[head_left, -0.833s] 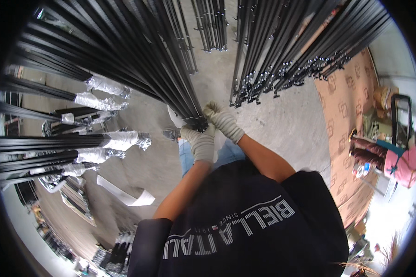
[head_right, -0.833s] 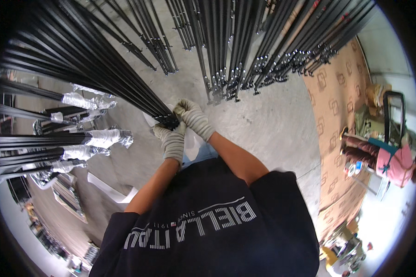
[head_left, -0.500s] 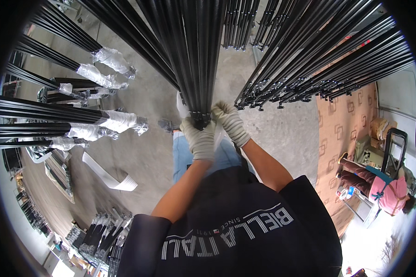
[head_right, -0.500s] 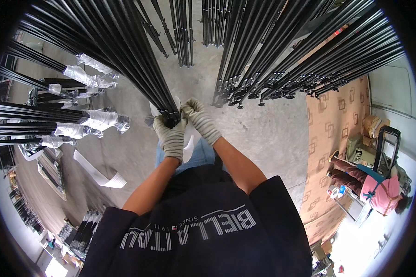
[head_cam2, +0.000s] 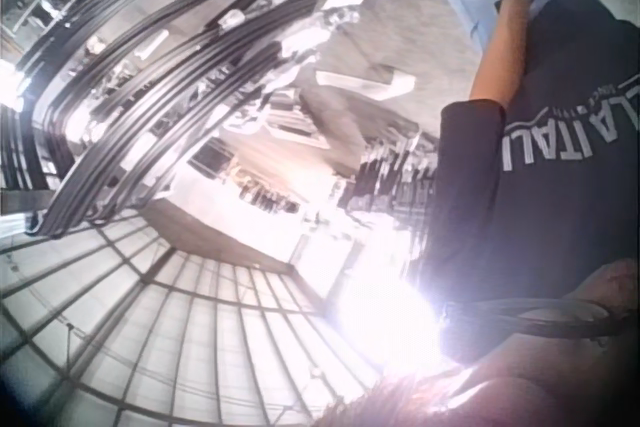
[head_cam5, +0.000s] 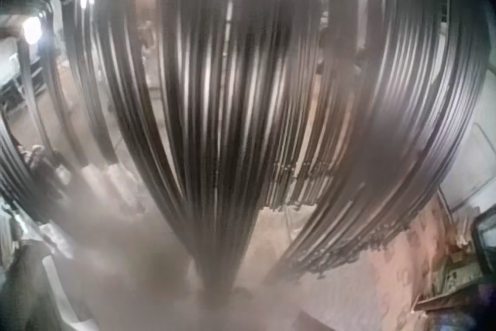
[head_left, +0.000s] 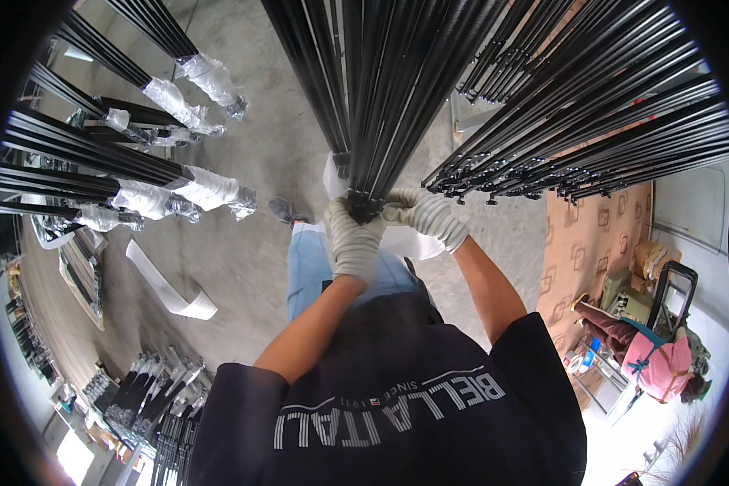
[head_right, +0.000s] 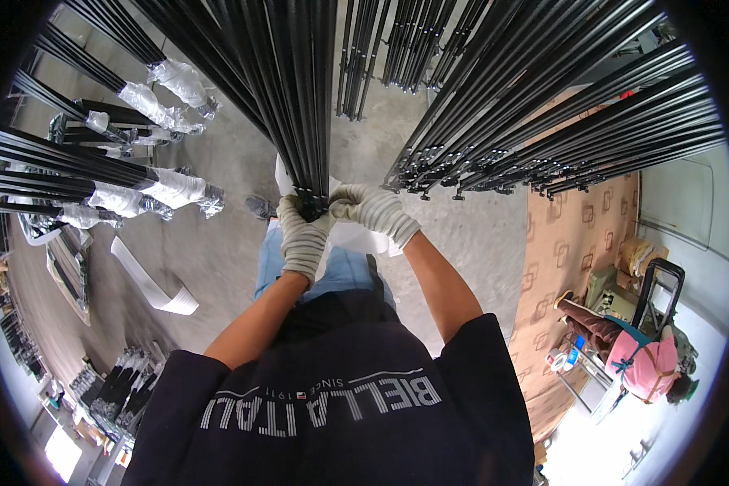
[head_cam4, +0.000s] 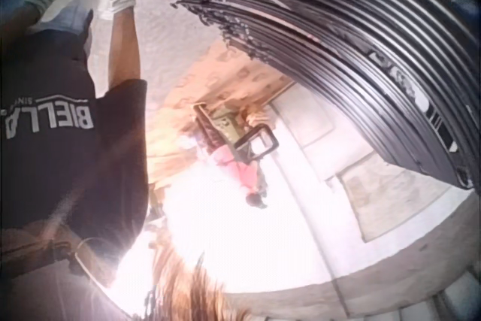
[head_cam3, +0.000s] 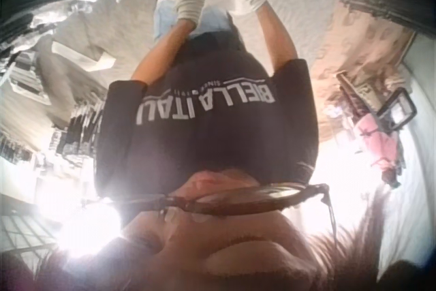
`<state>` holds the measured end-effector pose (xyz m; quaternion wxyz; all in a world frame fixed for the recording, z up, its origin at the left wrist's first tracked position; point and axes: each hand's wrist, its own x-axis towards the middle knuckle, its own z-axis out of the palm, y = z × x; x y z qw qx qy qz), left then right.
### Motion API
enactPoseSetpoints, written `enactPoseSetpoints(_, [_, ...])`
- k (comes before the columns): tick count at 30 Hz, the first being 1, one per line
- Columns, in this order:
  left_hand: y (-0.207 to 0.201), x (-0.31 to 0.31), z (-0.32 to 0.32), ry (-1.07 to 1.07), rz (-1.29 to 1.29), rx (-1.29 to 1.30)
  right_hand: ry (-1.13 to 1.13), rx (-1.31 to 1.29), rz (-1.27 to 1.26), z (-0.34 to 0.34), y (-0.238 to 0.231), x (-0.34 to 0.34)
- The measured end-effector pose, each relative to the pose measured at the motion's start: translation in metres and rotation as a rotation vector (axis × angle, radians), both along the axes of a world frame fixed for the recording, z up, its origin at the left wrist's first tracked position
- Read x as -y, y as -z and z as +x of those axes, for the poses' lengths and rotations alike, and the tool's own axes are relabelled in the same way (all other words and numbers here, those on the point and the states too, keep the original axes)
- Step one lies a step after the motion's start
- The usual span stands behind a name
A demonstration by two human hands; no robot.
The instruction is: The person wraps white protective foam around the lower sections of black metal frames hanging from a rack, securing the foam with clear tape.
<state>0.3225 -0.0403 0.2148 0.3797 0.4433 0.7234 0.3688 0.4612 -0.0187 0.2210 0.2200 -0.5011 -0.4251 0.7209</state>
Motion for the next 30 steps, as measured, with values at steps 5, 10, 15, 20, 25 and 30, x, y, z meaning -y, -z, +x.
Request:
enactPoseSetpoints(5, [0.037, 0.011, -0.011, -0.054, -0.165, 0.181, 0.148, 0.074, 0.066, -0.016, -0.010, 0.010])
enactPoseSetpoints(10, [-0.016, 0.008, -0.002, 0.038, -0.114, 0.150, 0.625, -0.125, 0.014, -0.019, 0.002, 0.027])
enactPoseSetpoints(15, [0.012, 0.024, 0.004, -0.096, -0.016, 0.446, 0.698, -0.261, -0.010, -0.015, -0.011, 0.027])
enactPoseSetpoints(20, [-0.053, 0.008, -0.006, -0.005, 0.168, 0.072, 0.678, -0.243, 0.172, 0.002, -0.021, 0.031])
enactPoseSetpoints(25, [-0.074, -0.044, -0.031, 0.709, 0.480, -0.255, 0.679, -0.538, 0.133, 0.011, -0.007, 0.036])
enactPoseSetpoints(30, [-0.080, -0.063, -0.035, 0.953, 0.295, -0.375, 0.881, -0.897, -0.174, 0.002, 0.000, 0.044])
